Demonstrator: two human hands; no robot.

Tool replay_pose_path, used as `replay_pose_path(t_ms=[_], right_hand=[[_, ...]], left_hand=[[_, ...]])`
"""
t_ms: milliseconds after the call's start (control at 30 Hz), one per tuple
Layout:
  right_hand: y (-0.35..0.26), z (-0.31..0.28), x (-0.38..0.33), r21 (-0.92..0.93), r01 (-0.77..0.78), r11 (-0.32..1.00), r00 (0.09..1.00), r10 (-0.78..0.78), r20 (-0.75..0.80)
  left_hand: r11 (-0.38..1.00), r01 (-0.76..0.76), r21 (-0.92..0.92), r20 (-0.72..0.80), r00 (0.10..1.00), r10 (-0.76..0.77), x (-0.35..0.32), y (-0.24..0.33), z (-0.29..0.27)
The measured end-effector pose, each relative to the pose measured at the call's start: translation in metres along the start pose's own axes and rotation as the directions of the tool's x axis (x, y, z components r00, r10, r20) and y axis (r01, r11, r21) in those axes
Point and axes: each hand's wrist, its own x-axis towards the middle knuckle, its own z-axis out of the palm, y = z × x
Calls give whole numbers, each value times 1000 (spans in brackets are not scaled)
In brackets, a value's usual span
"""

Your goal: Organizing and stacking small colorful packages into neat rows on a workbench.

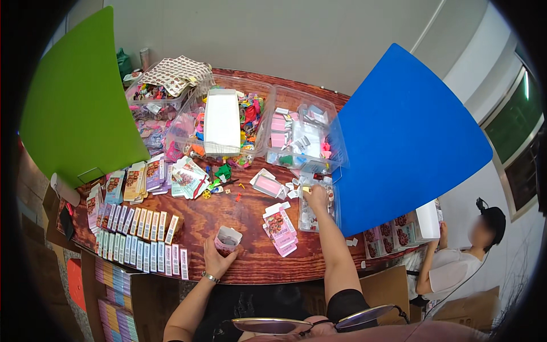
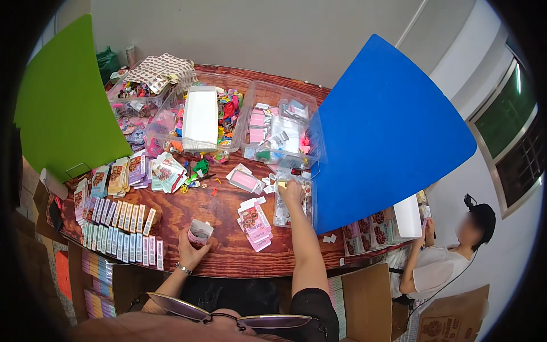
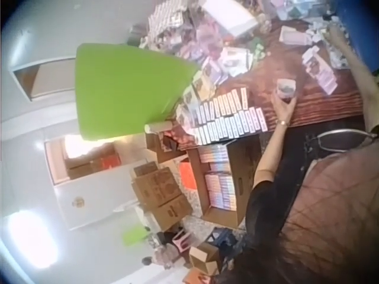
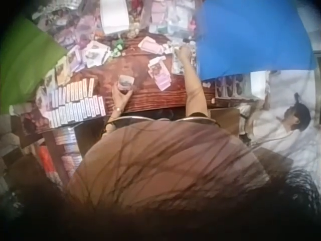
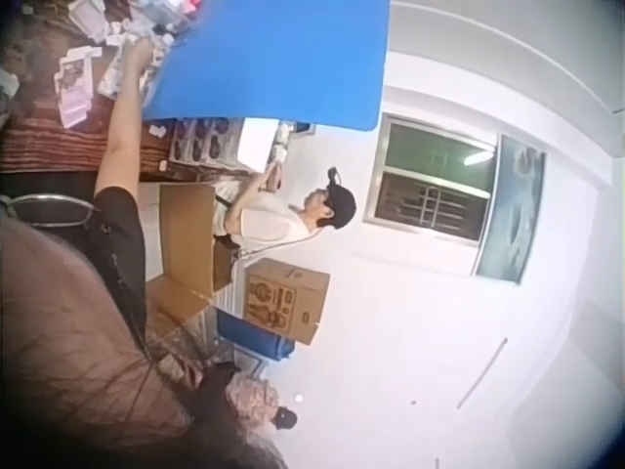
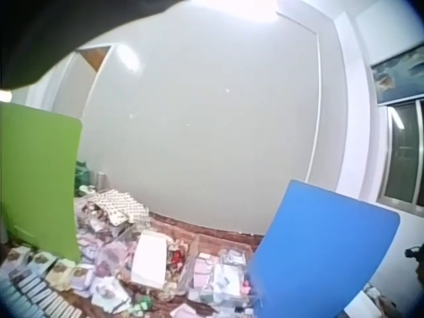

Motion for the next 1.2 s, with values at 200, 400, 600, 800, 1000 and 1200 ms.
replay_pose_path(t_ms=[200,400,600,800,1000,1200], right_hand=[[6,12,4,57,-18,998,997,23,-73],[19,5,9,167,-46,985,998,51,-30],[43,-45,-7,474,167,865,921,-308,238],[26,-60,-36,138,295,946,792,-323,518],[29,-50,-46,-69,358,931,825,-281,490],[22,-42,-49,76,289,954,838,-291,461]], left_hand=[[1000,-11,-5,9,1000,11,1,0,0],[999,-32,29,12,999,31,1,-2,-1],[1000,-21,-3,8,1000,21,2,-3,2],[1000,-4,-12,4,1000,4,2,-4,2],[999,-30,29,14,999,30,1,-1,3],[999,-12,35,21,1000,11,0,-2,0]])
